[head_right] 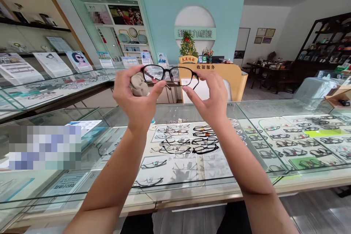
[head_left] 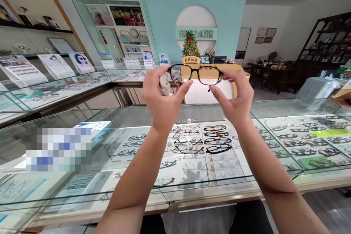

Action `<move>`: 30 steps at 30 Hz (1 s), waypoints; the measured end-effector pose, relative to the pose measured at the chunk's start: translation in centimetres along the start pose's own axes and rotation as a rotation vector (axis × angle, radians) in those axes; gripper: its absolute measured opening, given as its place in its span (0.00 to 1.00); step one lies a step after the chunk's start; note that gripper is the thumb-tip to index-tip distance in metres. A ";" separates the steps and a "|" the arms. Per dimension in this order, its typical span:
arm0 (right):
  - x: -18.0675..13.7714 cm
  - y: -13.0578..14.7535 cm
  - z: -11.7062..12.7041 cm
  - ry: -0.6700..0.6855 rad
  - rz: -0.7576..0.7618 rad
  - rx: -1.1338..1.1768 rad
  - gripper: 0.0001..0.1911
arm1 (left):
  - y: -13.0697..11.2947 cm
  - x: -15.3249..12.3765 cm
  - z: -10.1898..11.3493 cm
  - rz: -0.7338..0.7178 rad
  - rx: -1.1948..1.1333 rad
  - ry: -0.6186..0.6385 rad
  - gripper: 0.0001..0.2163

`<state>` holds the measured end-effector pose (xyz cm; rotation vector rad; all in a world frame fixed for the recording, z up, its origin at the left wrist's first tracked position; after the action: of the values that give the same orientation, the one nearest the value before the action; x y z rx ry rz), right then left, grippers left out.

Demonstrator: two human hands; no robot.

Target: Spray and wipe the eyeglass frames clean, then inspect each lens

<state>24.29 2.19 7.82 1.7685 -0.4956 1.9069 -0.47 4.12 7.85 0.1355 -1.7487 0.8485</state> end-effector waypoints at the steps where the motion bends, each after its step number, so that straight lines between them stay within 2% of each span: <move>1: 0.8 0.4 0.3 -0.006 -0.004 0.004 0.21 | -0.4 0.6 0.1 0.008 -0.015 0.005 0.26; 4: 1.9 1.1 0.4 0.017 -0.042 0.018 0.19 | -1.4 1.4 0.3 0.003 -0.019 0.039 0.24; 8: 1.3 1.3 0.3 0.029 -0.101 0.010 0.19 | -1.4 1.3 0.6 -0.026 0.063 0.083 0.21; 14: 0.4 -0.1 -0.5 0.065 -0.183 0.034 0.19 | -0.7 1.4 0.8 -0.010 0.077 0.120 0.20; 21: 0.3 -1.4 -0.5 0.082 -0.230 0.098 0.18 | -0.1 1.8 0.5 0.059 -0.022 0.192 0.17; 25: 0.5 -1.1 -0.2 0.080 -0.201 0.110 0.18 | -0.1 1.6 0.6 0.081 -0.019 0.173 0.19; 30: 0.5 -0.8 -0.1 0.080 -0.195 0.081 0.17 | 0.6 1.4 0.8 0.182 0.016 0.135 0.22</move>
<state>24.61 2.94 8.28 1.7145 -0.2121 1.8745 -1.91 4.54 8.66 -0.0700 -1.6450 0.9803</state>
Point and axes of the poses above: each hand's wrist, its own x-axis towards the middle knuckle, its own z-axis out of the back of the hand, y = z × x, the point moved 10 cm from there along x, towards the middle knuckle, and after that the axes turned 11 degrees about z, right-handed, at the moved point
